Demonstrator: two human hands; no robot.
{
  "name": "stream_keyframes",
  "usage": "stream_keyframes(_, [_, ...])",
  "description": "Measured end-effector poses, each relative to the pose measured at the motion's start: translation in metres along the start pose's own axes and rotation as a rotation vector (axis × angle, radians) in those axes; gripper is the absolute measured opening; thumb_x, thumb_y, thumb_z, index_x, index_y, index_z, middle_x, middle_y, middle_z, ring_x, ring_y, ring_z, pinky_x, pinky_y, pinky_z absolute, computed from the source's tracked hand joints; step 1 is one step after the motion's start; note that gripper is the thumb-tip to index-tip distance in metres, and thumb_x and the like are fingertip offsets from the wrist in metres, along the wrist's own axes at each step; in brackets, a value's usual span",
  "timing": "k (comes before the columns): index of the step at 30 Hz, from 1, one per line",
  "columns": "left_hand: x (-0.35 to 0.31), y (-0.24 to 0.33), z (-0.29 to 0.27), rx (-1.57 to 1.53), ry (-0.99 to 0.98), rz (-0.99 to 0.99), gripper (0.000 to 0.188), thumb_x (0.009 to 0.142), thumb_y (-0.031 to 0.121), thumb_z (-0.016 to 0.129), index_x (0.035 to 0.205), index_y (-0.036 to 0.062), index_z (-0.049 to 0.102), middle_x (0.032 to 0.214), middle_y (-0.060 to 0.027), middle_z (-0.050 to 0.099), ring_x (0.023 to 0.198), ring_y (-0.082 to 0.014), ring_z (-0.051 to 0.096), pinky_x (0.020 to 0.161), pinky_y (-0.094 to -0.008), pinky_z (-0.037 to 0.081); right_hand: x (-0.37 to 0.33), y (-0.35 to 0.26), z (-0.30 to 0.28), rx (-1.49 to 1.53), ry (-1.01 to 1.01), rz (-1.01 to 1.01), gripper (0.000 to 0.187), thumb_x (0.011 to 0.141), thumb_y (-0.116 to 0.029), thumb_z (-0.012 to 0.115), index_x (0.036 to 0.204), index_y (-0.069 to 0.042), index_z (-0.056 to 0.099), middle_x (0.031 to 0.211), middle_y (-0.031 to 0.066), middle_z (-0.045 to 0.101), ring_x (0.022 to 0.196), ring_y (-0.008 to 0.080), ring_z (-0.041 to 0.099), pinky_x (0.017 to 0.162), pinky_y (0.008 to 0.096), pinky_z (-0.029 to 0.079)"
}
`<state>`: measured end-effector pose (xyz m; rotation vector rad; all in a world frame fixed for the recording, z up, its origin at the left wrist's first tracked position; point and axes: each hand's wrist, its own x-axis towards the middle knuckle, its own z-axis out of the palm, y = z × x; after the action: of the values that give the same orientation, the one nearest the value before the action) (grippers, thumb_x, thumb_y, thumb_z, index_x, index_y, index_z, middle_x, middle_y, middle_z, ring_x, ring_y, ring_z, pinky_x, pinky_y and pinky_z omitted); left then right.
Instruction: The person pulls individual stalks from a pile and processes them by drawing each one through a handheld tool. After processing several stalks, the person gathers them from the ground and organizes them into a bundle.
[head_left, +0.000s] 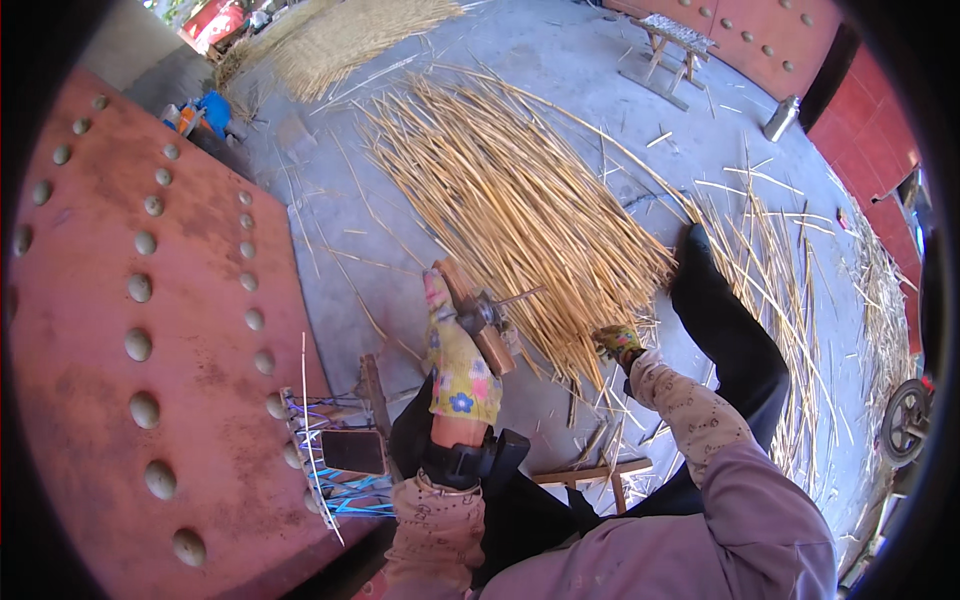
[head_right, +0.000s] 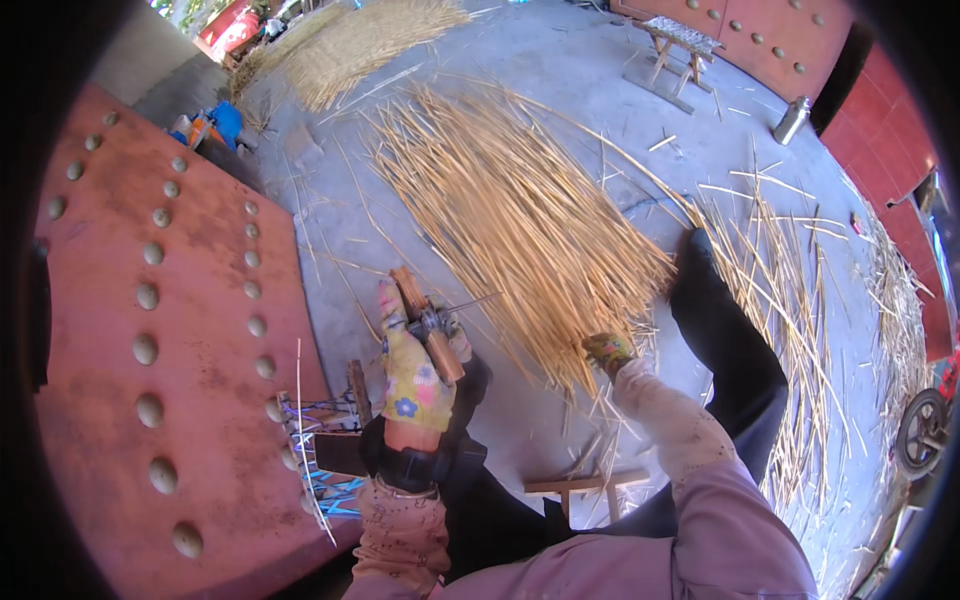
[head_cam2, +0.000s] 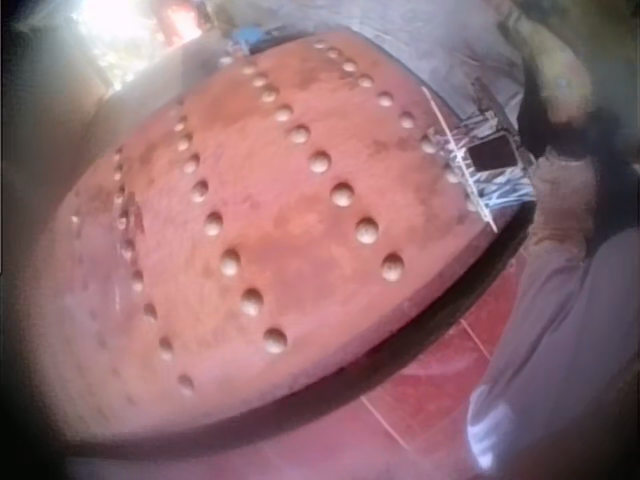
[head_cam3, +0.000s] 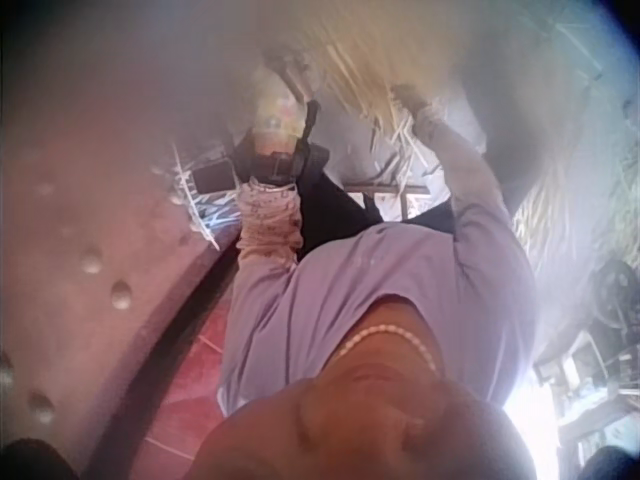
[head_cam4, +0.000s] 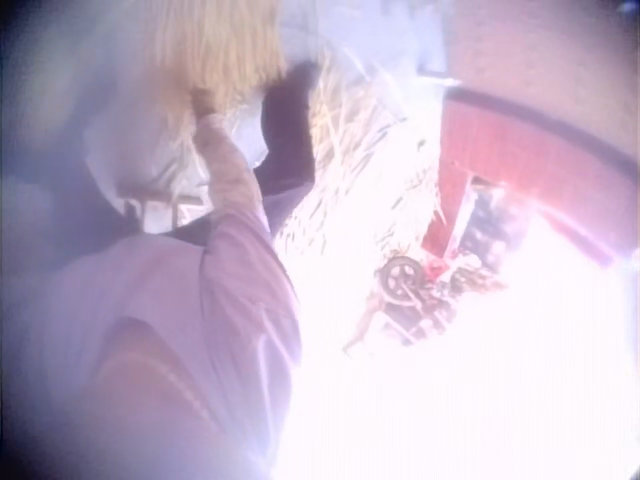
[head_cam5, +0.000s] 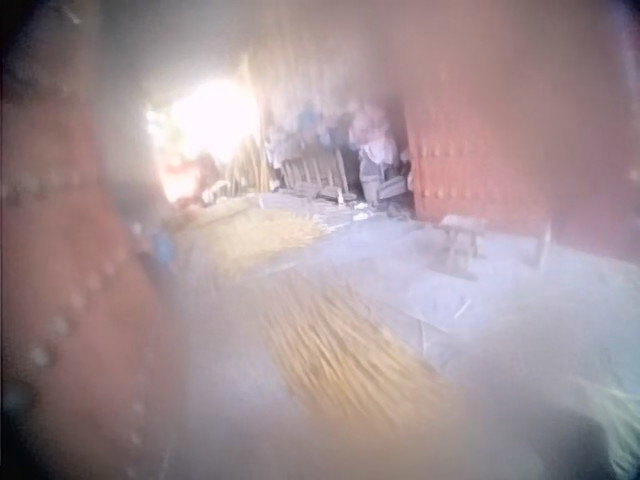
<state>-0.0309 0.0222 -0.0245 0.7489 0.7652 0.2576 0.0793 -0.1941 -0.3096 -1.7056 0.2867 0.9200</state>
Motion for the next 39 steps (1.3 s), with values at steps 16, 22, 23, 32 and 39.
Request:
stream_keyframes(16, [-0.050, -0.100, 0.010, 0.246, -0.306, -0.331, 0.049, 0.071, 0.060, 0.046, 0.083, 0.0123, 0.049, 0.063, -0.0003, 0.051, 0.045, -0.0118, 0.046, 0.040, -0.0247, 0.039, -0.241, -0.024, -0.046, 0.441, -1.136, -0.216, 0.026, 0.077, -0.013, 0.054, 0.098, 0.003, 0.052, 0.091, 0.0128, 0.055, 0.087, 0.0177, 0.053, 0.079, 0.0287, 0.039])
stream_keyframes(22, [-0.102, -0.130, 0.001, 0.388, -0.508, -0.122, 0.036, 0.080, 0.045, 0.045, 0.085, 0.0099, 0.054, 0.064, 0.0019, 0.049, 0.053, -0.0069, 0.047, 0.045, -0.0192, 0.037, -0.247, -0.025, -0.066, 0.233, -1.108, -0.234, 0.062, 0.070, -0.022, 0.062, 0.116, 0.009, 0.035, 0.114, 0.0156, 0.045, 0.103, 0.0173, 0.046, 0.084, 0.0257, 0.038])
stream_keyframes(23, [-0.111, -0.130, 0.003, 0.393, -0.511, -0.125, 0.036, 0.080, 0.045, 0.045, 0.085, 0.0099, 0.054, 0.064, 0.0019, 0.049, 0.053, -0.0069, 0.047, 0.045, -0.0192, 0.037, -0.235, -0.032, -0.071, 0.298, -1.049, -0.256, 0.061, 0.071, -0.021, 0.062, 0.116, 0.010, 0.035, 0.112, 0.0153, 0.047, 0.101, 0.0170, 0.048, 0.082, 0.0244, 0.039])
stream_keyframes(32, [-0.144, -0.130, 0.006, 0.302, -0.530, -0.353, 0.035, 0.080, 0.045, 0.045, 0.080, 0.0108, 0.053, 0.059, 0.0034, 0.045, 0.049, -0.0062, 0.043, 0.045, -0.0194, 0.037, -0.231, -0.152, -0.074, 0.968, -0.274, -0.675, 0.024, 0.085, -0.028, 0.039, 0.064, -0.016, 0.036, 0.050, -0.0061, 0.026, 0.041, 0.0075, 0.026, 0.038, 0.0224, 0.023])
stream_keyframes(39, [-0.173, -0.099, 0.005, 0.588, -0.506, -0.386, 0.040, 0.079, 0.050, 0.044, 0.078, 0.0103, 0.052, 0.060, 0.0016, 0.046, 0.049, -0.0075, 0.044, 0.046, -0.0210, 0.038, -0.256, -0.216, -0.137, 1.260, -0.129, -0.612, 0.023, 0.086, -0.023, 0.034, 0.078, -0.004, 0.044, 0.049, -0.0041, 0.026, 0.039, 0.0086, 0.024, 0.036, 0.0226, 0.020])
